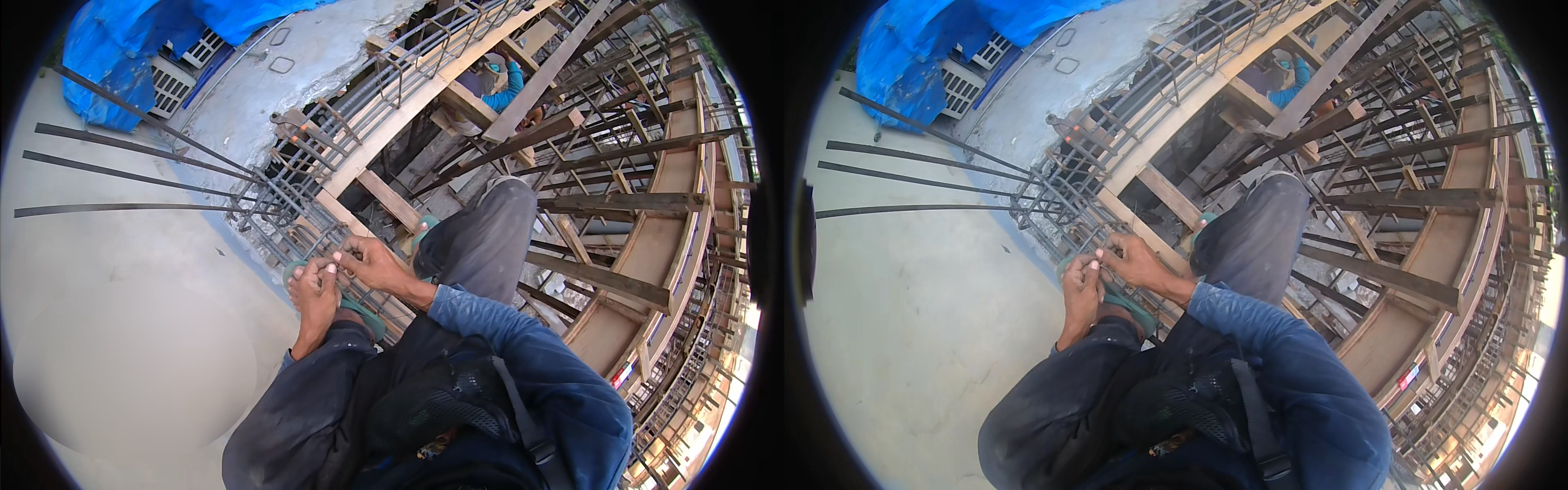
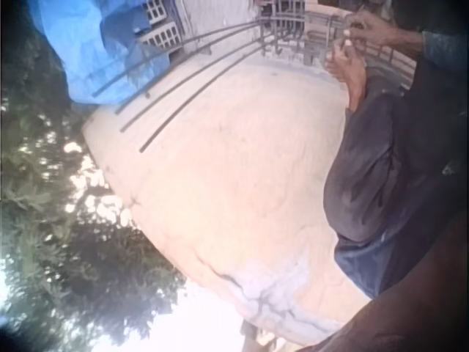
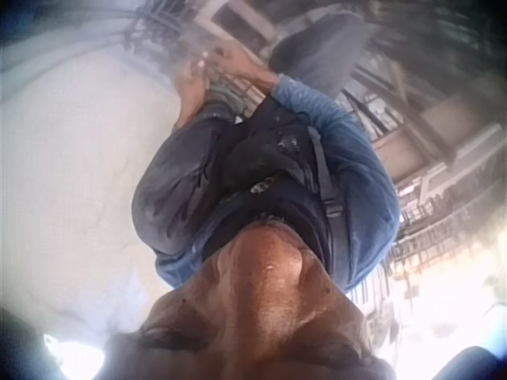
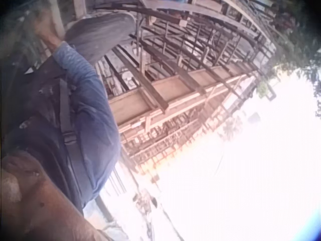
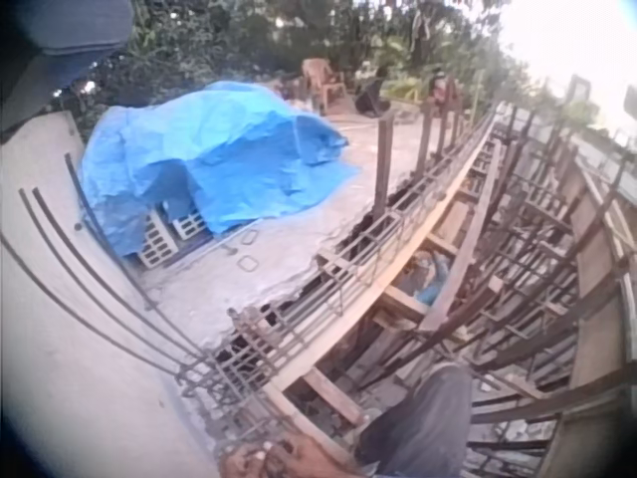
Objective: The person uses wire and a hook tool to secure horizontal stirrups to vertical reinforcement bars.
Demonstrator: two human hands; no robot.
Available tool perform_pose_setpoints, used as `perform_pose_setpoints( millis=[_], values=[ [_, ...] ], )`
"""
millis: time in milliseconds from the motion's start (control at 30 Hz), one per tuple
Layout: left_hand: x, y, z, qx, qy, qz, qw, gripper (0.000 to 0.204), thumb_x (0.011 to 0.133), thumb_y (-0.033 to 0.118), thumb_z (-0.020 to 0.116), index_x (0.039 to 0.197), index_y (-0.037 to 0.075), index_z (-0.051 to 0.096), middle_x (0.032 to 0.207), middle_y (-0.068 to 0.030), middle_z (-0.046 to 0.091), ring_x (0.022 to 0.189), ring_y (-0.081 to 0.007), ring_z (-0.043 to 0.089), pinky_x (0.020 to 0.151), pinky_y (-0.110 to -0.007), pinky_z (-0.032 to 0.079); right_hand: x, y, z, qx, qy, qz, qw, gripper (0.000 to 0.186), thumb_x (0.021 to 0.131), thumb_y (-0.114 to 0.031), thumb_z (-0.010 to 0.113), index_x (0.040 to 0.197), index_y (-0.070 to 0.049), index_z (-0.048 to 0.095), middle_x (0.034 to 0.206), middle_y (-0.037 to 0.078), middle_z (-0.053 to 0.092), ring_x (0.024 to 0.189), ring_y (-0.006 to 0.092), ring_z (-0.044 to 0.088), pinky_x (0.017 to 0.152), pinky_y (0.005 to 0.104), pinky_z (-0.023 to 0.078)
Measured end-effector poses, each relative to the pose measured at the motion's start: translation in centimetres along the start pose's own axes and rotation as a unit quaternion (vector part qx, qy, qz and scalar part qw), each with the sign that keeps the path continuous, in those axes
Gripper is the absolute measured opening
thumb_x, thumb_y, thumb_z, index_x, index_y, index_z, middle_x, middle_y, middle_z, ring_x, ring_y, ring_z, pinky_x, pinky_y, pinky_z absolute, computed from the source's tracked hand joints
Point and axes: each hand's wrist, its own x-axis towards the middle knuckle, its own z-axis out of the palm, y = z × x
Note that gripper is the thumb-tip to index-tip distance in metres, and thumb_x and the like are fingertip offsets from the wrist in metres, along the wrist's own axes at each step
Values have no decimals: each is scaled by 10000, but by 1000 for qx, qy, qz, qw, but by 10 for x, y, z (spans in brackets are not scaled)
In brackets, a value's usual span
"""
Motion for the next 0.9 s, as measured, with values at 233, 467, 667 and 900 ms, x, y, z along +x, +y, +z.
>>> perform_pose_setpoints(
  millis=[233,467,667,900],
  values=[
    [1,-18,-5,22,40,3,999,156,1015,156,507,1023,14,570,686,-22,638,446,-60,464,438,-208,352,4,6,-2,-7,-31,-9,999,277,965,-259,652,874,3,643,709,2,564,665,56,476,556,268,391],
    [2,-13,-2,62,27,7,998,135,1012,130,497,1011,10,559,691,-30,633,506,-62,465,504,-216,369,11,9,-7,124,79,44,988,289,948,-255,667,900,28,637,699,33,609,630,62,540,553,238,431],
    [1,-12,0,1,-3,14,1000,153,1020,130,496,1012,-9,558,686,-72,620,415,-48,406,384,-205,304,12,8,-8,94,94,56,990,222,964,-188,645,887,17,612,708,3,577,614,61,512,541,240,414],
    [-3,-3,1,16,-70,-15,997,118,1024,109,479,1013,5,533,706,-33,608,506,-30,401,476,-199,326,20,15,-22,-44,165,23,985,212,964,-195,626,901,7,614,692,18,591,605,74,535,531,236,409]
  ],
)
